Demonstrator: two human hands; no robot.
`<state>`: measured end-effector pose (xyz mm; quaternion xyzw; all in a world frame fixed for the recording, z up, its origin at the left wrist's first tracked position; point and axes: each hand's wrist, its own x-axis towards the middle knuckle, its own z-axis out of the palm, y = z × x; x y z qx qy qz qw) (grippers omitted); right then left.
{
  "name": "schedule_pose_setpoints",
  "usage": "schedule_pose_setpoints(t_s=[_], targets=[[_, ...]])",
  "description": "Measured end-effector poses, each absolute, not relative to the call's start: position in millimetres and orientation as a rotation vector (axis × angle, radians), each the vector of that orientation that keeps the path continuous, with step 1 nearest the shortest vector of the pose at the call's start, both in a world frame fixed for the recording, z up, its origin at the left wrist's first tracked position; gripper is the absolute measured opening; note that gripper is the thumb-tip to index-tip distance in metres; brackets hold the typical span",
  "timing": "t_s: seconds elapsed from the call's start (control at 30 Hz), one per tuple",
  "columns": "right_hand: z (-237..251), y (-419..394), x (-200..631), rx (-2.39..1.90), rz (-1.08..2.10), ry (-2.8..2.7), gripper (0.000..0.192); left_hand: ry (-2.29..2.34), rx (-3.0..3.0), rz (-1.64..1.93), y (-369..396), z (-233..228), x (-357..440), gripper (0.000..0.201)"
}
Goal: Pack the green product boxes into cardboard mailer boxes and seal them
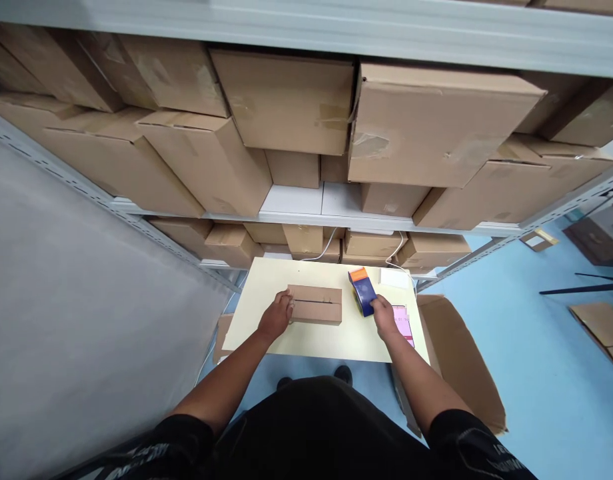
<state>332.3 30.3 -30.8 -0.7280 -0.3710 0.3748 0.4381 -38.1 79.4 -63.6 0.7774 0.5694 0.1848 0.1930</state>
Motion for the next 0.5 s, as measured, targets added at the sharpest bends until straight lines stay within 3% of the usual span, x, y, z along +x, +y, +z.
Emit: schedule_pose_setpoints(t_s=[0.23,0.5], targets=[[23,74,249,-1.602,1.242,-1.215,0.054,1.568,2.153,0.517,82,-62,-41,0.029],[8,95,216,-1.725,1.339,-1.495,0.054,1.436,1.959,0.598,88,-56,-52,0.040]])
